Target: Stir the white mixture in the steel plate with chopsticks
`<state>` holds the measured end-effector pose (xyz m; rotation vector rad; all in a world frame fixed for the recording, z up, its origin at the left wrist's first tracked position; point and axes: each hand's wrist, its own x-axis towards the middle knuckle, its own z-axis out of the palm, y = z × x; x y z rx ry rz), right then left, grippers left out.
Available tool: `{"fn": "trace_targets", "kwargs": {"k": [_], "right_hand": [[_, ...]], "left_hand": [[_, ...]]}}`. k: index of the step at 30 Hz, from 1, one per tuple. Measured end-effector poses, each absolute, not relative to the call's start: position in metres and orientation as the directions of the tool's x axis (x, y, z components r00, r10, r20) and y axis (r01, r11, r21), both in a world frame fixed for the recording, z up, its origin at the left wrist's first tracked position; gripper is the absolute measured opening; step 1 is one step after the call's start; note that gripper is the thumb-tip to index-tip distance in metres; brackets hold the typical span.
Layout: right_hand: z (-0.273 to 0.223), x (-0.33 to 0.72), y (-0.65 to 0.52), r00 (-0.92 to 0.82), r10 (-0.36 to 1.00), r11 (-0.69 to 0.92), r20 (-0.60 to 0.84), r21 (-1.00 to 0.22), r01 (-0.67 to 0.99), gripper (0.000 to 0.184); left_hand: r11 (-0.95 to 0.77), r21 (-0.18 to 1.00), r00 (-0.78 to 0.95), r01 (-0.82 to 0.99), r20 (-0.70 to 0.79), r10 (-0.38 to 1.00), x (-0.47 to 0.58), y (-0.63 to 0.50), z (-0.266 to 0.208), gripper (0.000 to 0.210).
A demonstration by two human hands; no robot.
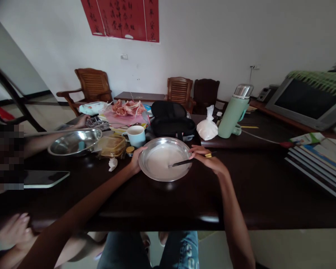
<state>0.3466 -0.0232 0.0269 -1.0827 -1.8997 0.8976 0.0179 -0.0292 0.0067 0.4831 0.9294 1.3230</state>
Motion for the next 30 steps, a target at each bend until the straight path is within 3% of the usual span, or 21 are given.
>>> {"fn": "trace_targets", "kwargs": {"k": [3, 8, 14, 19, 26, 30], "right_hand": [[0.019, 0.325, -0.022, -0.346, 0.906, 0.370, 0.245, -0.855, 0.363, 0.049], [0.020, 0.344, -0.018, -0.151, 0.937, 0.350, 0.316, -0.848, 0.398, 0.043], [0.022, 0.329, -0.025, -0.403, 0.890, 0.371, 0.212, -0.852, 0.370, 0.050], [0.020, 0.342, -0.019, -0.127, 0.947, 0.320, 0.294, -0.844, 0.430, 0.049], [0.022, 0.331, -0.026, -0.338, 0.920, 0.329, 0.197, -0.857, 0.396, 0.050], [0.020, 0.334, -0.022, -0.175, 0.946, 0.321, 0.271, -0.850, 0.418, 0.052]], "left_hand": [[0.232, 0.771, 0.000, -0.592, -0.289, 0.957, 0.017, -0.029, 0.005, 0.023], [0.219, 0.777, -0.017, -0.590, -0.283, 0.959, 0.015, -0.028, 0.003, 0.028], [0.228, 0.778, -0.004, -0.586, -0.284, 0.959, 0.018, -0.028, 0.006, 0.021], [0.245, 0.783, -0.032, -0.571, -0.320, 0.947, 0.018, -0.031, 0.008, 0.016], [0.242, 0.781, -0.020, -0.576, -0.310, 0.951, 0.016, -0.030, 0.006, 0.015], [0.246, 0.775, -0.008, -0.582, -0.308, 0.951, 0.015, -0.029, 0.005, 0.014]]}}
